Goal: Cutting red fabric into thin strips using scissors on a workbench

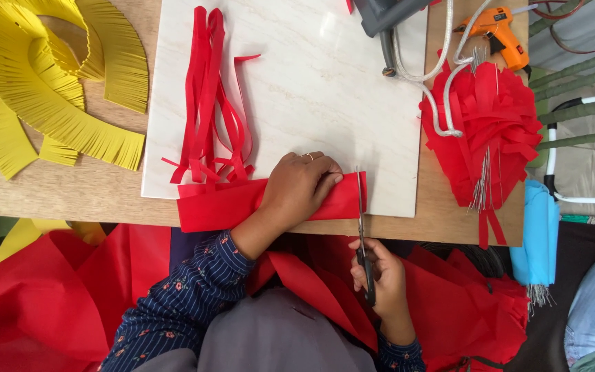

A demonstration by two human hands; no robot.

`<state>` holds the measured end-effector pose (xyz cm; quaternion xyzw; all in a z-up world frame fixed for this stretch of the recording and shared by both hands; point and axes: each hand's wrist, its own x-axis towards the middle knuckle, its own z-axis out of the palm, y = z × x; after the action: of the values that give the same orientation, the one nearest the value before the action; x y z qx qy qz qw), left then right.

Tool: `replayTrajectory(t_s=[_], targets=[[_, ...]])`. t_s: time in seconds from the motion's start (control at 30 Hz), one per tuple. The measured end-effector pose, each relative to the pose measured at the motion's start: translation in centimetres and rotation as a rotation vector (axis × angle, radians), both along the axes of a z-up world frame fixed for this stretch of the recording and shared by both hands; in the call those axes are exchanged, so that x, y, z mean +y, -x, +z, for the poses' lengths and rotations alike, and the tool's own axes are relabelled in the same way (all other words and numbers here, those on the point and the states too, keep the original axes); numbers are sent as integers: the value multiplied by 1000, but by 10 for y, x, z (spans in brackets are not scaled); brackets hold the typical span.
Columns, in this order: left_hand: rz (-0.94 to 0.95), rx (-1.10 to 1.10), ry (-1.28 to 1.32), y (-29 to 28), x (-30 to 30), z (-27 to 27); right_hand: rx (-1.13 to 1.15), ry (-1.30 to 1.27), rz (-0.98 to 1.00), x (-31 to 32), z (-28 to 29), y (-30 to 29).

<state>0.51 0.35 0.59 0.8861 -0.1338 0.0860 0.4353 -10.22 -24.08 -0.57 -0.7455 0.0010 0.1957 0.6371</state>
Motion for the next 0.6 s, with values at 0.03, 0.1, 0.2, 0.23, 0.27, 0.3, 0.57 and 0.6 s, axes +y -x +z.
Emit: replayTrajectory(t_s=[0.03, 0.1, 0.2, 0.23, 0.27, 0.3, 0.57, 0.6], targets=[[-5, -3, -2, 0, 0, 0, -3, -17, -1, 3, 4, -1], [-11, -12, -6, -2, 1, 1, -12, -37, -3, 7, 8, -6], [-10, 4, -3, 0, 0, 1, -38, -10, 12, 9, 10, -6], [-13, 10, -6, 0, 0, 0, -31, -13, -3, 9, 9, -6], [-18, 15, -10, -1, 1, 0, -25, -19, -18, 10, 8, -6], [-18, 14, -11, -1, 1, 1, -26, -19, -18, 11, 11, -8], [-17, 14, 4, -1, 1, 1, -26, -5, -21, 18, 14, -11], [-15, 12, 4, -1, 1, 1, -28, -5, -19, 17, 14, -12]])
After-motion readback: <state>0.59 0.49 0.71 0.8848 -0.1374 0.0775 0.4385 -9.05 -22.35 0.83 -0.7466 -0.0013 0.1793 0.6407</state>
